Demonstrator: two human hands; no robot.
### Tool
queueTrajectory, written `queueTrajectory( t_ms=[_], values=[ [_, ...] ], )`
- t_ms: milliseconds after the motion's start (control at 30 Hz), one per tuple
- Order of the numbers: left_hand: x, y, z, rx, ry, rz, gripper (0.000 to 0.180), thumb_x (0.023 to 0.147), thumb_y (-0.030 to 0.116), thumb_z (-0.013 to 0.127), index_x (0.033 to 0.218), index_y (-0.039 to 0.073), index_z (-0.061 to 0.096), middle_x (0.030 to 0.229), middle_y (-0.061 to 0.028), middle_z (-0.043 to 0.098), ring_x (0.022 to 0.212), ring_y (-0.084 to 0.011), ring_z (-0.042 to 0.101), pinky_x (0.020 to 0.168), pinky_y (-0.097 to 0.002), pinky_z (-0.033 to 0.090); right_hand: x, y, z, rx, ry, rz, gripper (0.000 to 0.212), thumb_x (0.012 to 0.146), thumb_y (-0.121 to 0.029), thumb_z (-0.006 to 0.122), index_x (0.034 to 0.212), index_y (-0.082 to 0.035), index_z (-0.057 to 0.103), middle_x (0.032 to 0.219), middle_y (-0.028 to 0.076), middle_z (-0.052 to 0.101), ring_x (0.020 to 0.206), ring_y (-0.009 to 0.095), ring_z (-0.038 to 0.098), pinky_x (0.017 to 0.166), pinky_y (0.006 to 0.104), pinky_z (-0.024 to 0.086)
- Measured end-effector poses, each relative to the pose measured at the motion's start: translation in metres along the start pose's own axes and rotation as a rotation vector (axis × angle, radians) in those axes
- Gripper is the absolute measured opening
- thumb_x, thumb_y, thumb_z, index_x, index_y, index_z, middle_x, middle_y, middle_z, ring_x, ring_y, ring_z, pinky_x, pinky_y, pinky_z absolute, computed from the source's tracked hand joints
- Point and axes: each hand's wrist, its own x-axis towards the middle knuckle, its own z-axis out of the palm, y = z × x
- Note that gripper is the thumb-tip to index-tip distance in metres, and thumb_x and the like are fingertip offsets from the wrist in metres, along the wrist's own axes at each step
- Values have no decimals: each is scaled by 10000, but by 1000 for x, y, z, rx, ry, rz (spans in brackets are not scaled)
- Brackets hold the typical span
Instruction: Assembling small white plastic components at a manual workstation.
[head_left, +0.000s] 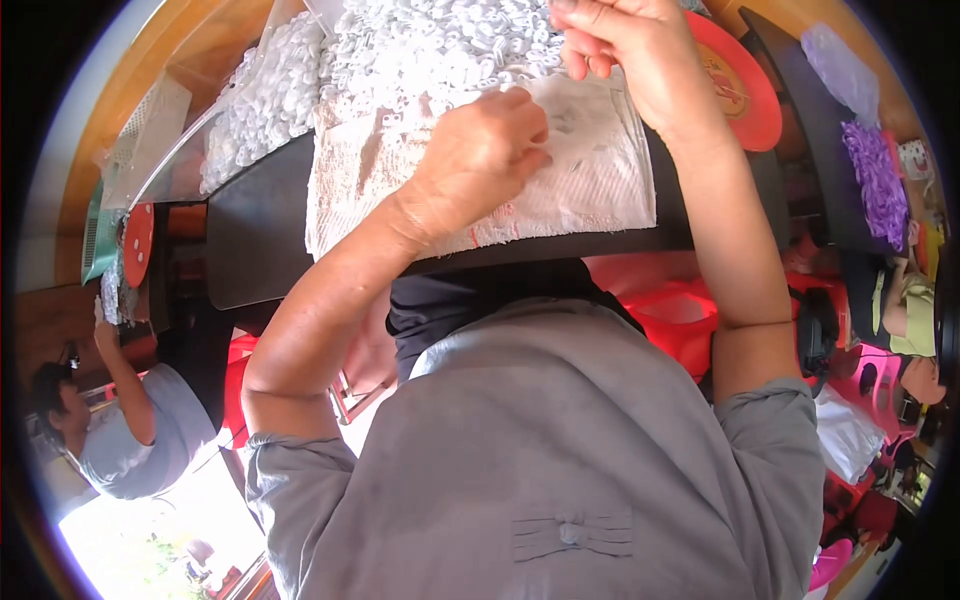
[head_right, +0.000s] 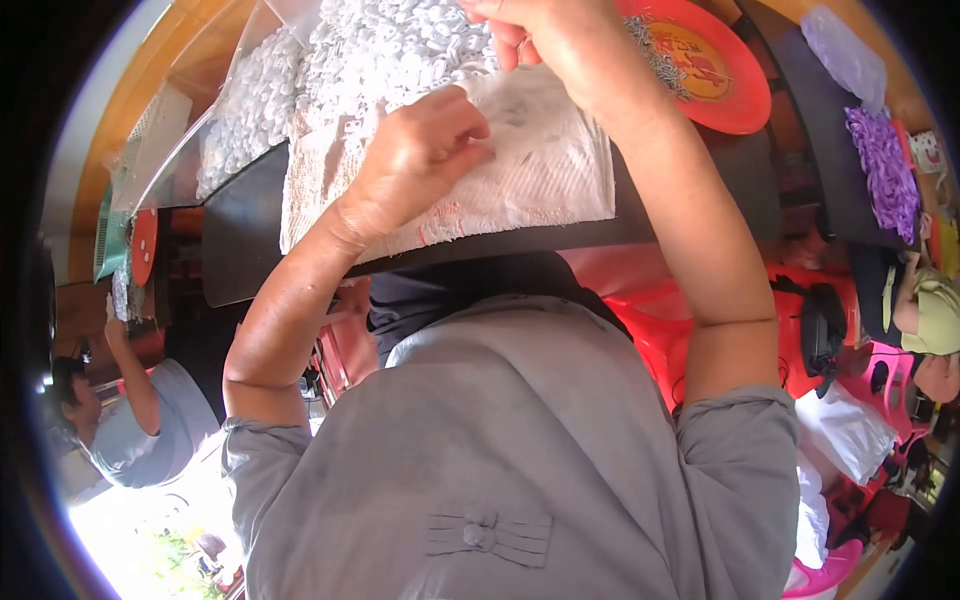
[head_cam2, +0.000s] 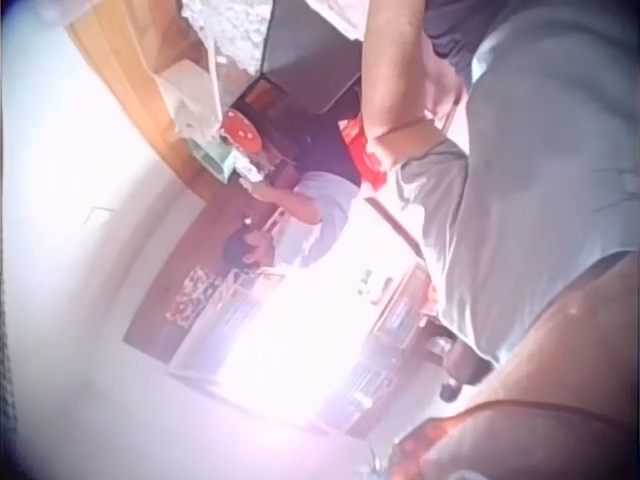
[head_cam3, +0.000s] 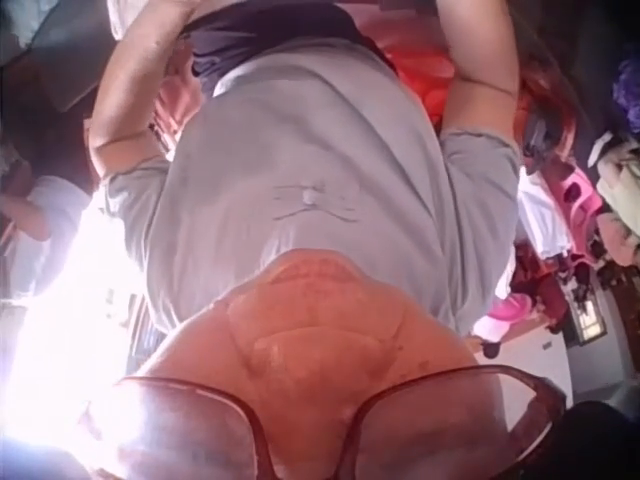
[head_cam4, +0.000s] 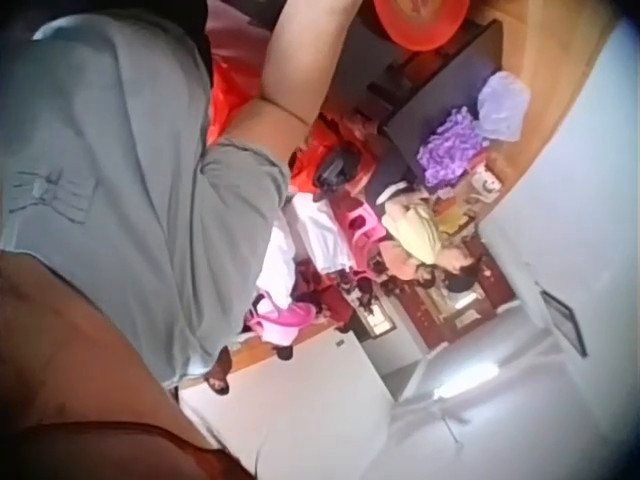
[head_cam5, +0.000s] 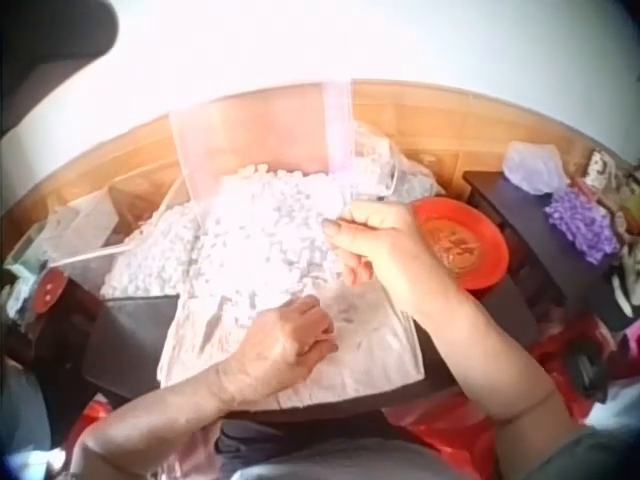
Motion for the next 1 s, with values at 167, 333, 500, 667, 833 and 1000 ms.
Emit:
queueTrajectory(
  t_ms=[167,333,500,667,833,1000],
  values=[
    [5,-13,14,186,-139,2,129,762,100,680,817,25,591,780,-126,584,691,-328,600,663,-408,509,-3,21,-5,-48,14,76,168,910,-117,612,801,11,618,589,25,554,505,111,523,478,229,382],
    [7,-11,1,-441,20,-460,100,842,79,665,894,-3,640,765,-57,627,646,-157,580,574,-284,478,-2,29,-22,-259,-115,40,219,924,-216,602,821,-23,615,586,-19,497,545,59,482,514,206,332],
    [9,-2,-9,-818,219,-700,59,869,58,662,895,6,653,770,-18,648,656,-41,559,519,-185,443,-5,35,-15,-316,-325,164,273,937,-272,587,792,-41,605,576,-21,498,509,50,478,461,213,335],
    [2,-2,-1,-864,385,-613,90,819,-6,690,900,-1,650,757,-27,648,598,-42,546,482,-175,434,-6,38,0,-252,-310,243,323,916,-290,616,690,-65,567,555,-19,489,461,59,458,447,219,327],
    [-3,-8,-3,-842,343,-596,101,825,-17,681,919,-9,644,774,-44,652,610,-66,560,497,-192,442,-6,36,-3,-208,-406,285,313,937,-271,583,711,-56,559,575,-5,510,503,69,518,464,198,349],
    [-1,-5,-6,-881,313,-644,88,844,-6,672,928,-11,647,787,-53,652,630,-88,579,518,-208,447,-5,37,-4,-217,-372,303,266,926,-234,585,737,-49,570,589,-5,518,519,73,533,471,198,351]
  ],
)
